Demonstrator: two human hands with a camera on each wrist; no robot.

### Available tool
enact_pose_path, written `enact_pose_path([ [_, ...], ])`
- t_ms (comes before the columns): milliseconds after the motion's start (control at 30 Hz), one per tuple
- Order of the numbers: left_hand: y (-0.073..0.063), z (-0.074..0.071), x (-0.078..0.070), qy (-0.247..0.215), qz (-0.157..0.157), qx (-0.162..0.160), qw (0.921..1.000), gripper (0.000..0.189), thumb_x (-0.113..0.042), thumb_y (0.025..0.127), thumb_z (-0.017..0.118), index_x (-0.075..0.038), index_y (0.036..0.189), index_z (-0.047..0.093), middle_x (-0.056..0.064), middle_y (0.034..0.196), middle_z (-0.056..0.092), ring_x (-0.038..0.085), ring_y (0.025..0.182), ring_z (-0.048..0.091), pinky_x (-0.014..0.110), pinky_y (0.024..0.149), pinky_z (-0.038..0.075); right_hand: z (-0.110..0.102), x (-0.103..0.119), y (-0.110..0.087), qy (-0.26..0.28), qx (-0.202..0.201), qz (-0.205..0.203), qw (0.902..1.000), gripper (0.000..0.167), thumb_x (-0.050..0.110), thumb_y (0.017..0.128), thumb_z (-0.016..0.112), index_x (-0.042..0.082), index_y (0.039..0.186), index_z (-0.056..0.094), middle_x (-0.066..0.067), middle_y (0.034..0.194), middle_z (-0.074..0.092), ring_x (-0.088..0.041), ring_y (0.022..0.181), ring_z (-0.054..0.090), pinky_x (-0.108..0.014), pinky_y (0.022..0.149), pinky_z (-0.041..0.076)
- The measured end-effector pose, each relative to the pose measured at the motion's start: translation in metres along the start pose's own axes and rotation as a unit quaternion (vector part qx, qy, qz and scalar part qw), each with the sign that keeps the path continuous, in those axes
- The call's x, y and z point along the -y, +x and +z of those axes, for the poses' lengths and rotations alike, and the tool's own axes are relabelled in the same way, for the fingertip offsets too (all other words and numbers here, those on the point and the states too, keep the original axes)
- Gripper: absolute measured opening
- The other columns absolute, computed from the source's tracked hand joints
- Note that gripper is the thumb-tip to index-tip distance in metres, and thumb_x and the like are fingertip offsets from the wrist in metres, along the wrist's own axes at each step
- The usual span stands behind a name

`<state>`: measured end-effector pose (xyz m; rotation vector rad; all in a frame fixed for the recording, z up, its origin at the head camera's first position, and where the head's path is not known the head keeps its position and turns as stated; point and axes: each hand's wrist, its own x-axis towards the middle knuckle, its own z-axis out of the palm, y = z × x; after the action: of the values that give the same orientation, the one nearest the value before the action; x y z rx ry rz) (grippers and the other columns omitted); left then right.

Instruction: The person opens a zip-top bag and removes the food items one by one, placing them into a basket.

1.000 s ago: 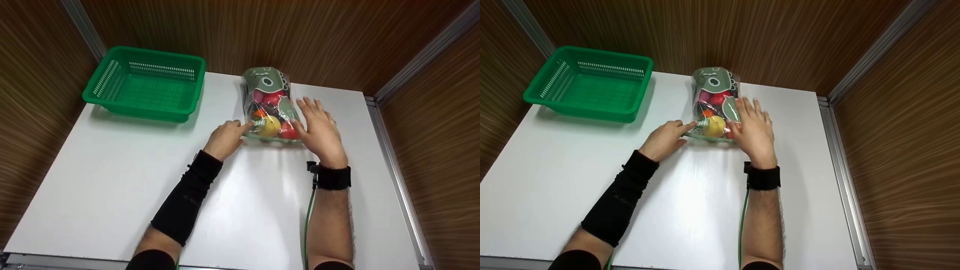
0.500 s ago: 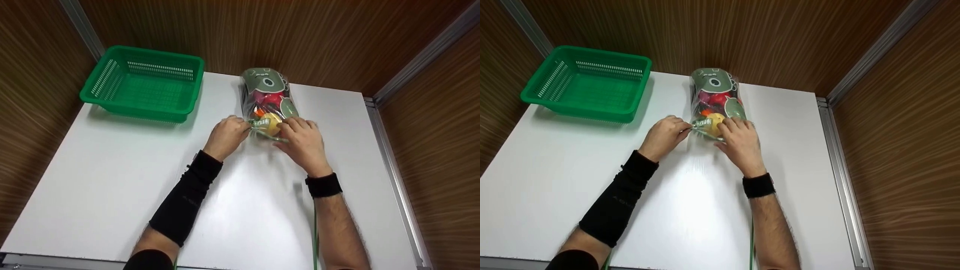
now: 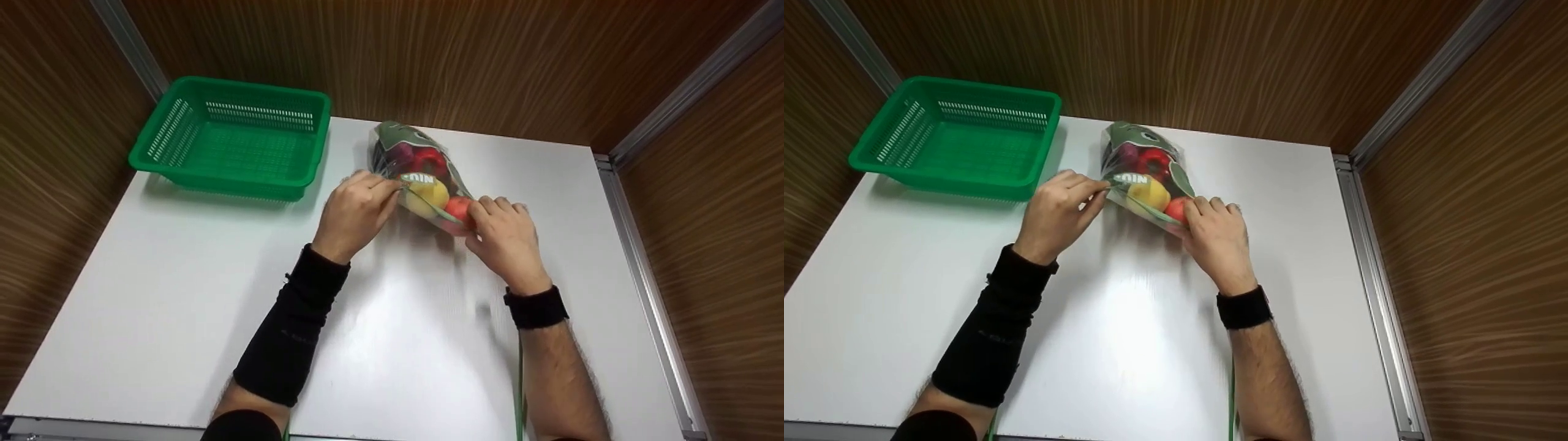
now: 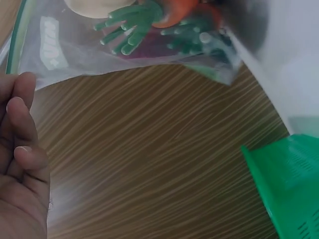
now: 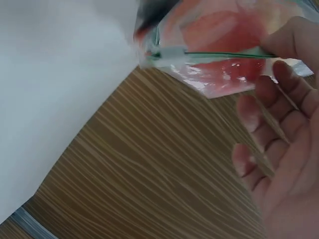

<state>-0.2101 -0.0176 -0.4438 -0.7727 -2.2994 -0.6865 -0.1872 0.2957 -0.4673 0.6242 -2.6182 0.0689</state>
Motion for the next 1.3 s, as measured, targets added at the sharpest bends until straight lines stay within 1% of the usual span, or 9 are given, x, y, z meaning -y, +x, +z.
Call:
enact_pose_path([
  [67, 0.001, -0.006, 0.001, -0.001, -0.005, -0.011, 0.9999, 0.013, -0.013, 0.11, 0.083, -0.005, 0.118, 0.089, 0.01, 0.108, 0.091, 0.031, 0.1, 0.082, 0.047, 0.095, 0.07, -0.008, -0.004, -0.002, -0.001, 0.01, 0.016, 0.9998, 0.029, 0.006, 0.087, 0.089, 0.007, 0.109, 0.069, -0.016, 0.102, 0.077, -0.046, 0.096, 0.073, -0.06, 0.079, 0.055],
  [200, 0.001, -0.017, 0.002, -0.003, -0.015, -0.028, 0.9995, 0.016, -0.015, 0.113, 0.078, -0.005, 0.12, 0.088, 0.011, 0.109, 0.09, 0.033, 0.1, 0.081, 0.047, 0.096, 0.069, -0.018, -0.011, -0.006, 0.013, 0.045, 0.044, 0.9979, 0.028, 0.006, 0.09, 0.09, 0.006, 0.112, 0.073, -0.015, 0.098, 0.08, -0.044, 0.093, 0.075, -0.059, 0.078, 0.057],
  [300, 0.002, -0.024, 0.003, -0.002, -0.019, -0.037, 0.9991, 0.02, -0.019, 0.115, 0.076, -0.004, 0.12, 0.088, 0.012, 0.11, 0.091, 0.035, 0.1, 0.081, 0.047, 0.096, 0.068, -0.023, -0.014, -0.008, 0.04, 0.101, 0.049, 0.9929, 0.021, 0.009, 0.096, 0.086, 0.006, 0.113, 0.075, -0.014, 0.098, 0.081, -0.042, 0.092, 0.077, -0.06, 0.079, 0.06],
  [433, 0.003, -0.027, 0.003, -0.003, -0.023, -0.052, 0.9984, 0.022, -0.021, 0.115, 0.076, -0.004, 0.119, 0.089, 0.013, 0.11, 0.091, 0.035, 0.099, 0.082, 0.049, 0.094, 0.069, -0.032, -0.01, -0.009, 0.084, 0.185, 0.061, 0.9773, 0.016, 0.017, 0.098, 0.08, 0.007, 0.11, 0.077, -0.011, 0.099, 0.081, -0.035, 0.089, 0.076, -0.056, 0.074, 0.061],
  [567, 0.004, -0.027, 0.001, -0.001, -0.026, -0.067, 0.9974, 0.021, -0.022, 0.115, 0.077, -0.005, 0.118, 0.09, 0.011, 0.108, 0.091, 0.034, 0.096, 0.081, 0.049, 0.091, 0.069, -0.037, 0.004, -0.009, 0.114, 0.238, 0.071, 0.962, 0.029, 0.036, 0.099, 0.089, 0.011, 0.106, 0.076, -0.008, 0.096, 0.079, -0.024, 0.082, 0.07, -0.045, 0.068, 0.056],
  [700, 0.006, -0.026, -0.002, -0.001, -0.028, -0.071, 0.9971, 0.022, -0.023, 0.115, 0.077, -0.005, 0.118, 0.09, 0.011, 0.108, 0.09, 0.033, 0.095, 0.081, 0.048, 0.091, 0.069, -0.032, 0.016, -0.009, 0.115, 0.253, 0.046, 0.9595, 0.035, 0.038, 0.096, 0.097, 0.013, 0.102, 0.074, -0.002, 0.089, 0.076, -0.018, 0.075, 0.065, -0.039, 0.064, 0.051],
  [900, 0.007, -0.026, 0.001, -0.004, -0.041, -0.062, 0.9972, 0.021, -0.02, 0.115, 0.077, -0.004, 0.119, 0.089, 0.012, 0.108, 0.09, 0.034, 0.098, 0.082, 0.049, 0.093, 0.069, -0.029, 0.013, -0.01, 0.088, 0.203, 0.01, 0.9752, 0.015, 0.01, 0.096, 0.081, 0.012, 0.09, 0.067, 0.0, 0.071, 0.063, -0.017, 0.062, 0.053, -0.037, 0.054, 0.043],
  [1067, 0.007, -0.03, 0.007, 0.004, -0.069, -0.048, 0.9964, 0.02, -0.017, 0.116, 0.076, -0.004, 0.121, 0.089, 0.013, 0.11, 0.089, 0.033, 0.102, 0.081, 0.048, 0.094, 0.068, -0.047, 0.0, -0.011, 0.102, 0.15, 0.036, 0.9828, 0.004, 0.01, 0.095, 0.071, 0.01, 0.096, 0.068, -0.002, 0.073, 0.065, -0.017, 0.061, 0.05, -0.037, 0.055, 0.038],
  [1300, 0.008, -0.036, 0.013, 0.019, -0.084, -0.054, 0.9948, 0.019, -0.019, 0.116, 0.077, -0.006, 0.12, 0.09, 0.012, 0.103, 0.084, 0.035, 0.097, 0.076, 0.051, 0.09, 0.065, -0.064, -0.009, -0.013, 0.088, -0.03, 0.062, 0.9937, 0.01, 0.012, 0.097, 0.075, 0.006, 0.104, 0.073, -0.013, 0.09, 0.077, -0.031, 0.077, 0.067, -0.048, 0.055, 0.054],
])
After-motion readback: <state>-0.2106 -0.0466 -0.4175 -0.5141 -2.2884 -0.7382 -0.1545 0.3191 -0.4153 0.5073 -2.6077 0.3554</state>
